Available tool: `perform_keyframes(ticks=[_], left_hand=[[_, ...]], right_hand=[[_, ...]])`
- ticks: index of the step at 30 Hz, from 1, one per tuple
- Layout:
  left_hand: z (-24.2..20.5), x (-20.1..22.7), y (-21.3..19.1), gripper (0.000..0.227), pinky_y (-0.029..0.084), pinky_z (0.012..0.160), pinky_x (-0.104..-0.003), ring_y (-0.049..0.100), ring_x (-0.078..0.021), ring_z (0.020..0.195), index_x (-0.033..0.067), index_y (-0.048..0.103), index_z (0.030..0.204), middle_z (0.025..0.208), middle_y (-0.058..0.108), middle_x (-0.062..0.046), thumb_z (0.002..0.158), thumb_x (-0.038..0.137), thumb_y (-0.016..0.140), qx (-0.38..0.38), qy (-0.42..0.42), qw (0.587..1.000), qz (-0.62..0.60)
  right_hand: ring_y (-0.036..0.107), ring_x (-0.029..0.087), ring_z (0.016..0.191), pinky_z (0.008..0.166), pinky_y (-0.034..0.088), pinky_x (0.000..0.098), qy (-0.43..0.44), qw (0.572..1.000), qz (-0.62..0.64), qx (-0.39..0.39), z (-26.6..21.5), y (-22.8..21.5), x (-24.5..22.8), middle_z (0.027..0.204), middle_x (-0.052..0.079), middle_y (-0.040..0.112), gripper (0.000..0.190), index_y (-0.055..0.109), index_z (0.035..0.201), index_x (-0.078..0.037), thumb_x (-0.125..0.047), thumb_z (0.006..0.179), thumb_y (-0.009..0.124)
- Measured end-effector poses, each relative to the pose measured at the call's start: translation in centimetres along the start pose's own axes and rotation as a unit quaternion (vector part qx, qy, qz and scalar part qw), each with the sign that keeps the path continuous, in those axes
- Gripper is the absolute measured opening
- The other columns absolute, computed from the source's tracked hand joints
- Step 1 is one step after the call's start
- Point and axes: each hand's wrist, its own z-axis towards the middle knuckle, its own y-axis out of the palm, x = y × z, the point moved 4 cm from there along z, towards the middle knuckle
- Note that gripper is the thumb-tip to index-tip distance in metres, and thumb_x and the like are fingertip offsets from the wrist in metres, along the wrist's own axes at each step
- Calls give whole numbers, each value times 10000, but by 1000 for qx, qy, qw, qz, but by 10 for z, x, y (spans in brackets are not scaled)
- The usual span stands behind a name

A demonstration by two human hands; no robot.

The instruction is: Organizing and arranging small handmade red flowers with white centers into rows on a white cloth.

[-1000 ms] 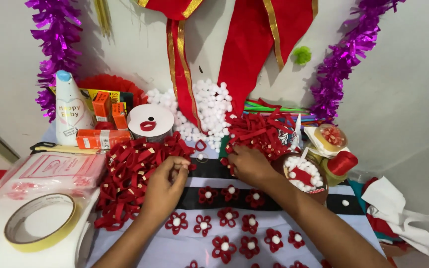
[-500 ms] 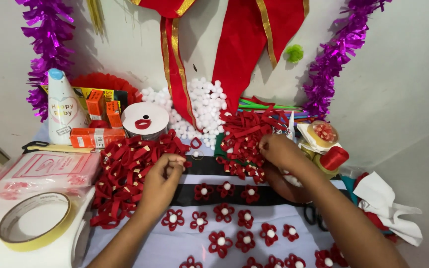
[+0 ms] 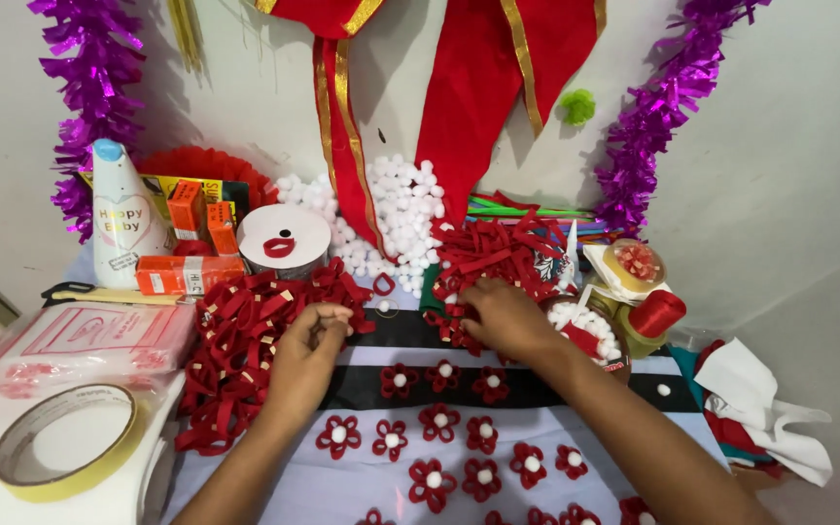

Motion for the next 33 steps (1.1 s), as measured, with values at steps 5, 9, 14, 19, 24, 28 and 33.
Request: perform_keyframes(ticks=[5,9,14,19,24,28,33], left_hand=[[-1,-2,1,193,494,678,-294,622,-162,741,75,760,1071,844,733,-98,934,89,626,2,2,1000,-15],[-3,2,1,187,498,668,-294,631,-160,729,86,767,1066,836,740,-102,930,90,639,-2,8,1000,-9],[-2,0,1,182,489,655,-288,639,-156,726,91,763,1071,837,734,-94,936,109,641,-7,6,1000,-6],[-6,9,1,187,493,660,-305,638,-171,737,81,759,1073,850,739,-106,935,106,635,-6,-3,1000,0],[-4,6,1,174,487,637,-299,634,-168,710,89,763,1055,834,741,-102,930,98,642,-3,10,1000,5],[-4,7,0,172,488,631,-297,630,-161,708,93,762,1056,835,740,-92,935,102,640,-3,10,1000,8],[-1,1,0,176,496,644,-306,642,-169,721,91,761,1067,849,747,-96,943,121,640,-2,10,1000,12]], right_hand=[[667,320,1053,900,544,424,-25,997,-78,11,5,14,6,1023,110,675,225,727,1103,-105,-231,921,688],[667,384,1031,878,564,453,15,997,42,65,6,4,23,989,156,668,174,733,1010,-92,-228,922,670],[682,397,1040,884,569,482,48,994,62,72,-2,-10,33,1013,162,689,167,729,996,-117,-252,918,670],[671,357,1051,891,565,463,86,993,-80,-7,-19,-4,43,1054,114,682,190,781,976,-180,-269,921,622],[631,303,1102,908,509,427,78,982,-167,-37,-31,3,46,1078,50,674,202,803,924,-271,-261,926,602],[589,291,1141,925,478,420,83,979,-183,-46,-42,-7,29,1115,53,659,205,805,990,-274,-267,930,609],[568,280,1141,931,473,417,81,977,-192,-46,-48,-12,33,1136,45,635,214,790,1007,-283,-311,931,592]])
